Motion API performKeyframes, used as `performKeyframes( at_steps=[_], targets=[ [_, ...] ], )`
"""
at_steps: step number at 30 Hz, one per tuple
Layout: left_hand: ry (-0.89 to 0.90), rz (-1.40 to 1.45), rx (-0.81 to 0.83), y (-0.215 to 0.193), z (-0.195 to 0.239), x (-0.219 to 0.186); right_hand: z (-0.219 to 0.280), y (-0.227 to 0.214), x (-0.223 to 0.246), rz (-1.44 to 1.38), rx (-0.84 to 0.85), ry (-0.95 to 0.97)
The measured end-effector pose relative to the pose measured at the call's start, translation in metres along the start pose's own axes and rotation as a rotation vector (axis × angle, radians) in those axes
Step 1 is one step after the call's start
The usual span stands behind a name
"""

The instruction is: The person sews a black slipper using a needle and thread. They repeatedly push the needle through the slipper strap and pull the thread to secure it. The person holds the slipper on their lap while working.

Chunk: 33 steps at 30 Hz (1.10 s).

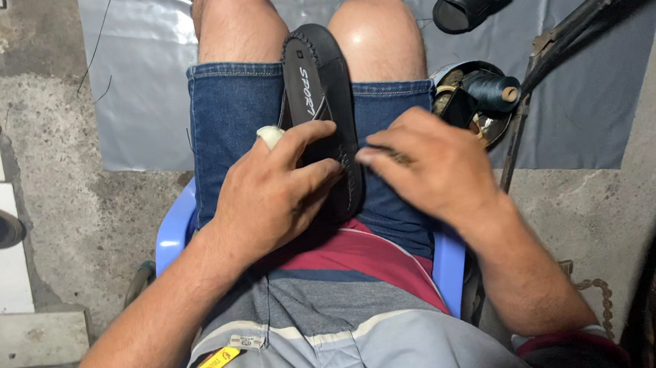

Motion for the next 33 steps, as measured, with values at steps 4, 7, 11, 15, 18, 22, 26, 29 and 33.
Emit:
performKeyframes(
  at_steps=[4, 7, 11, 15, 18, 22, 26, 29, 33],
  targets=[
    [0.017, 0.021, -0.06, 0.003, 0.001, 0.004, 0.0, 0.013, -0.001, 0.085, 0.088, 0.051],
    [0.019, 0.059, -0.096, 0.005, 0.006, 0.008, 0.002, 0.019, -0.023, -0.608, 0.221, 0.075],
    [0.025, 0.152, -0.072, -0.009, 0.008, 0.009, 0.047, -0.05, -0.117, -0.943, -0.057, -0.027],
    [-0.039, 0.351, 0.1, -0.031, 0.01, 0.013, 0.132, -0.105, -0.265, -1.218, -0.884, 0.023],
    [-0.128, 0.434, 0.208, -0.054, 0.006, 0.017, 0.073, -0.109, -0.164, -0.285, -1.034, 0.044],
    [-0.3, 0.217, 0.513, -0.053, 0.005, 0.03, 0.008, -0.007, -0.032, 0.172, -0.267, -0.27],
    [-0.293, -0.026, 0.567, -0.052, 0.005, 0.037, -0.009, 0.011, 0.001, 0.183, -0.199, -0.186],
    [-0.3, 0.006, 0.593, -0.048, 0.006, 0.048, -0.018, 0.007, 0.0, -0.111, -0.132, -0.211],
    [0.041, 0.871, 0.211, -0.058, 0.019, 0.068, -0.022, 0.007, -0.004, -0.149, -0.075, -0.232]
  ],
)
Point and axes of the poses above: each hand's wrist, its own z-axis away from the middle knuckle, its own y-axis out of the palm, x = y × z, the point moved 3 cm from there along -z, towards the middle knuckle, and after that the axes turned 15 degrees about x, right-handed, at the moved point
